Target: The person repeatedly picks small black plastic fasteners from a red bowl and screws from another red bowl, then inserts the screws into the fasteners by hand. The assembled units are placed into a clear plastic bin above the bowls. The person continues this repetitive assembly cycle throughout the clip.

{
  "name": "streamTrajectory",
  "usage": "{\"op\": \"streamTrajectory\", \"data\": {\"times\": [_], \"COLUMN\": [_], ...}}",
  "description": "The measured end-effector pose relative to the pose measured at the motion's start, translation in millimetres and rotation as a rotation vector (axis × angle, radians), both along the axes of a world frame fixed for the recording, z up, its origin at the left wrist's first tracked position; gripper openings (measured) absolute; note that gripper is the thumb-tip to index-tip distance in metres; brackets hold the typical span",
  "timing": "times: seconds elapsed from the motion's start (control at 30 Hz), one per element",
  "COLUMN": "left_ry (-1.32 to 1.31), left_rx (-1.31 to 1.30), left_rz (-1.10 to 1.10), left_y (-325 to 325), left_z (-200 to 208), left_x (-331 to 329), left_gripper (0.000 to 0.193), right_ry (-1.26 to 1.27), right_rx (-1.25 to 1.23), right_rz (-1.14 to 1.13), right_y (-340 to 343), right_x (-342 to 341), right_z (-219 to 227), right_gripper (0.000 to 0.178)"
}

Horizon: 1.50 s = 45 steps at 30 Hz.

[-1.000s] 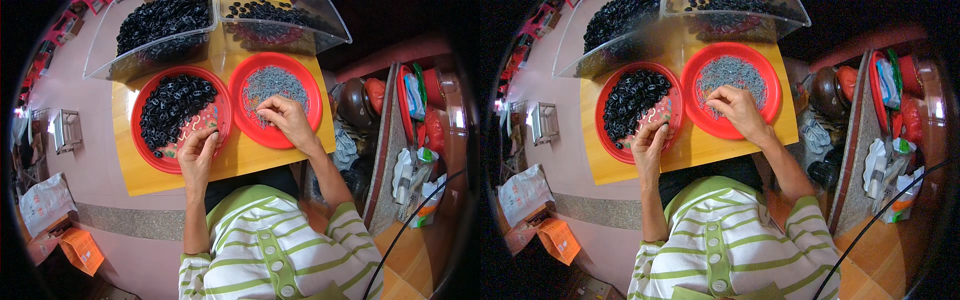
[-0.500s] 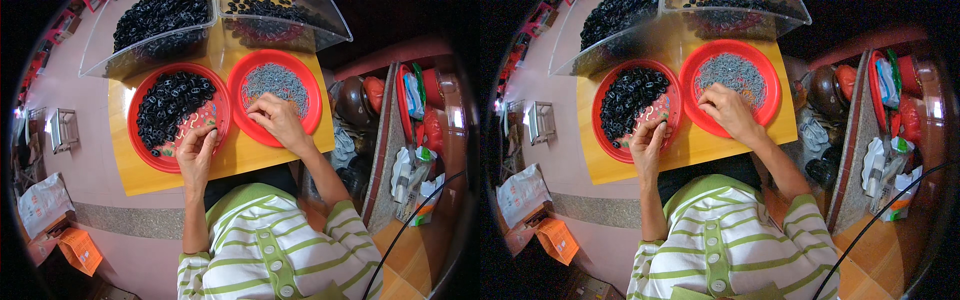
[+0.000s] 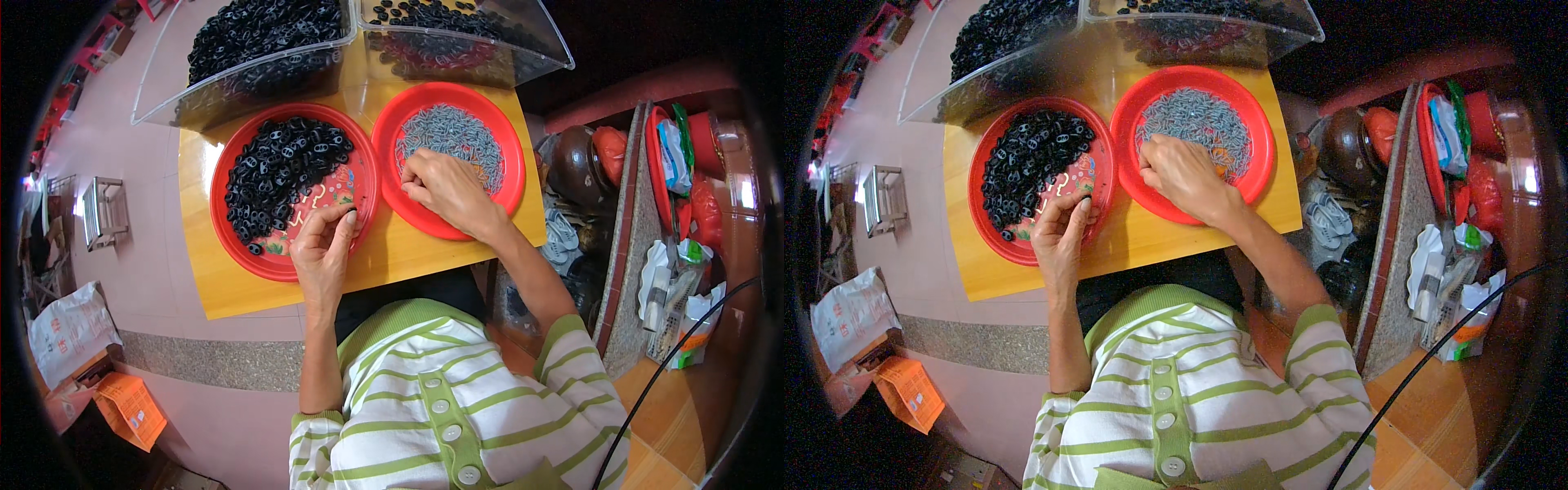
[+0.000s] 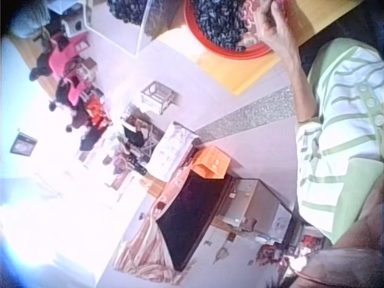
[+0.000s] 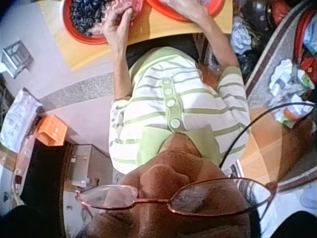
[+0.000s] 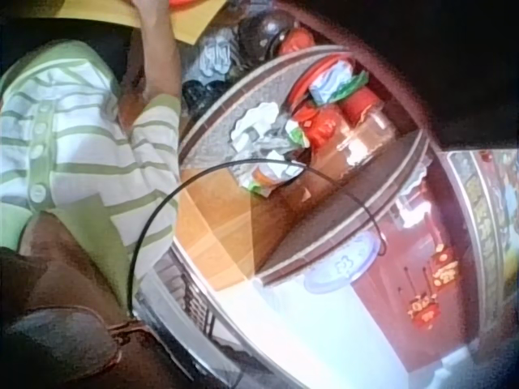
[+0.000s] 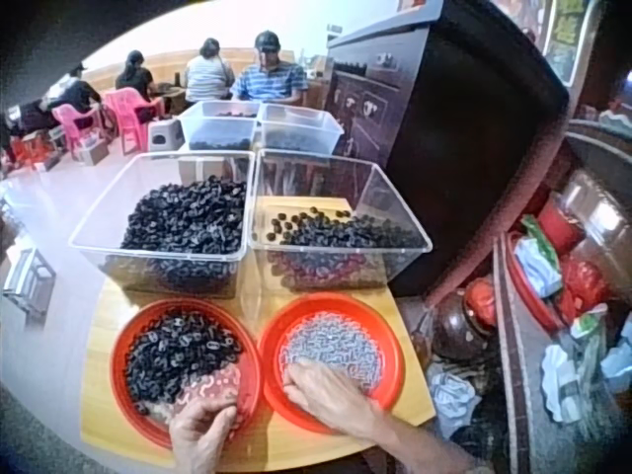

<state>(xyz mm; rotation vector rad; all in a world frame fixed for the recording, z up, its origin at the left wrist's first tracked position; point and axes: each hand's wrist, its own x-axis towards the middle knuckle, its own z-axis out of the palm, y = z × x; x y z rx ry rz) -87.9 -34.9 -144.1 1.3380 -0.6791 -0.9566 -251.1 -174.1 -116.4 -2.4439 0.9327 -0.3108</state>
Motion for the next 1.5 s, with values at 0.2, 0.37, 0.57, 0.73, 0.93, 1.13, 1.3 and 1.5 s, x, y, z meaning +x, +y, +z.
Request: {"op": "streamTrajectory", "data": {"times": [0.2,0.37,0.57,0.73,0.93,1.13,1.3,1.5], "left_ry": [-0.011,0.24,0.574,0.645,0.659,0.638,0.6,0.596], "left_rx": [-0.043,0.007,-0.058,-0.069,-0.102,-0.118,-0.09,-0.095], "left_rz": [0.024,0.039,-0.022,-0.017,-0.036,-0.03,-0.011,-0.039], "left_y": [2,5,9,15,20,21,20,22], "left_z": [0,12,27,38,38,38,40,35], "left_x": [2,6,0,-6,-6,-6,-8,-5], "left_gripper": [0.011,0.017,0.024,0.019,0.015,0.014,0.014,0.013], "right_ry": [-0.267,-0.451,-0.795,-0.864,-0.876,-0.88,-0.868,-0.87], "right_rx": [0.214,0.583,0.857,0.734,0.873,0.803,0.741,0.753], "right_rz": [-0.091,-0.242,-0.176,-0.07,-0.059,-0.07,-0.039,-0.04], "right_y": [3,20,44,57,67,69,68,71], "right_x": [-1,-1,9,23,28,31,32,34], "right_z": [20,28,21,18,20,18,20,20], "right_gripper": [0.007,0.008,0.012,0.011,0.01,0.011,0.011,0.009]}}
